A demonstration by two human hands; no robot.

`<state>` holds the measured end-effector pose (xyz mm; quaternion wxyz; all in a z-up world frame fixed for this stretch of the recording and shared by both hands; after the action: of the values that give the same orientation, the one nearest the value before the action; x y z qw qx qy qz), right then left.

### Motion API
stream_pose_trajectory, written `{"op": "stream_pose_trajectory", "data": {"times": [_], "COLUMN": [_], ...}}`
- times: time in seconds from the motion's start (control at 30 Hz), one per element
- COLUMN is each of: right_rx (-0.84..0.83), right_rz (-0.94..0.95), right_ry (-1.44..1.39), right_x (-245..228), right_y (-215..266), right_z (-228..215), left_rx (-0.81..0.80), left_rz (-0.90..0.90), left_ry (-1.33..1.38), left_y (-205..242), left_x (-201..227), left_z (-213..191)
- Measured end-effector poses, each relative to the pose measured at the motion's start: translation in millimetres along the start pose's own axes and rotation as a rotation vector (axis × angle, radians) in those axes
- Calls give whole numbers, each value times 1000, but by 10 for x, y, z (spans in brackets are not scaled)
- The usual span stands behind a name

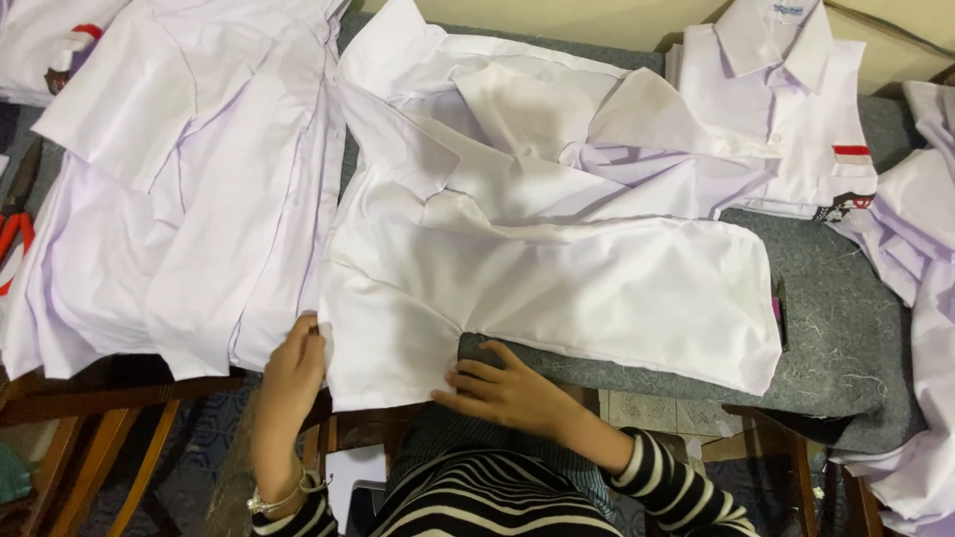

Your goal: Folding a white shirt and using scissors to trim loose threads from the garment.

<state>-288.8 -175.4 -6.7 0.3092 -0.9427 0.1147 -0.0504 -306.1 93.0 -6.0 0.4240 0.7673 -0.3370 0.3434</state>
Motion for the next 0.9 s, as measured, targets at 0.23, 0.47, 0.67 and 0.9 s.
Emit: {"op": "stream_pose_trajectory", "data": {"times": [0.23, 0.47, 0.67, 0.9], "right_rx": [-36, 87, 112, -345], "right_rz": [250, 867, 1394, 1784], "right_ry": [4, 357, 439, 347], "right_x": [668, 1161, 1116, 1076], "right_y": [974, 1970, 2458, 2956], "right_z": [-111, -1024, -1793, -1775], "left_rx": [160, 234, 246, 215], "left_rz": [132, 217, 209, 204], "left_ry": [-144, -481, -592, -616], "left_y": [-12, -610, -817, -885], "left_x": [799, 685, 635, 699], "left_z": [-40, 80, 131, 181]}}
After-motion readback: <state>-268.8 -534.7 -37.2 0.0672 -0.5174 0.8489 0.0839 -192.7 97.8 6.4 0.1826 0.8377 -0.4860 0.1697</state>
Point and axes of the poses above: each hand's wrist, its own y-axis away from the middle knuckle, its own z-axis out of the palm, x = y × z, the point moved 5 cm from there along -y, towards the middle knuckle, and after that the axes turned 7 degrees about y, right-handed, at the moved point
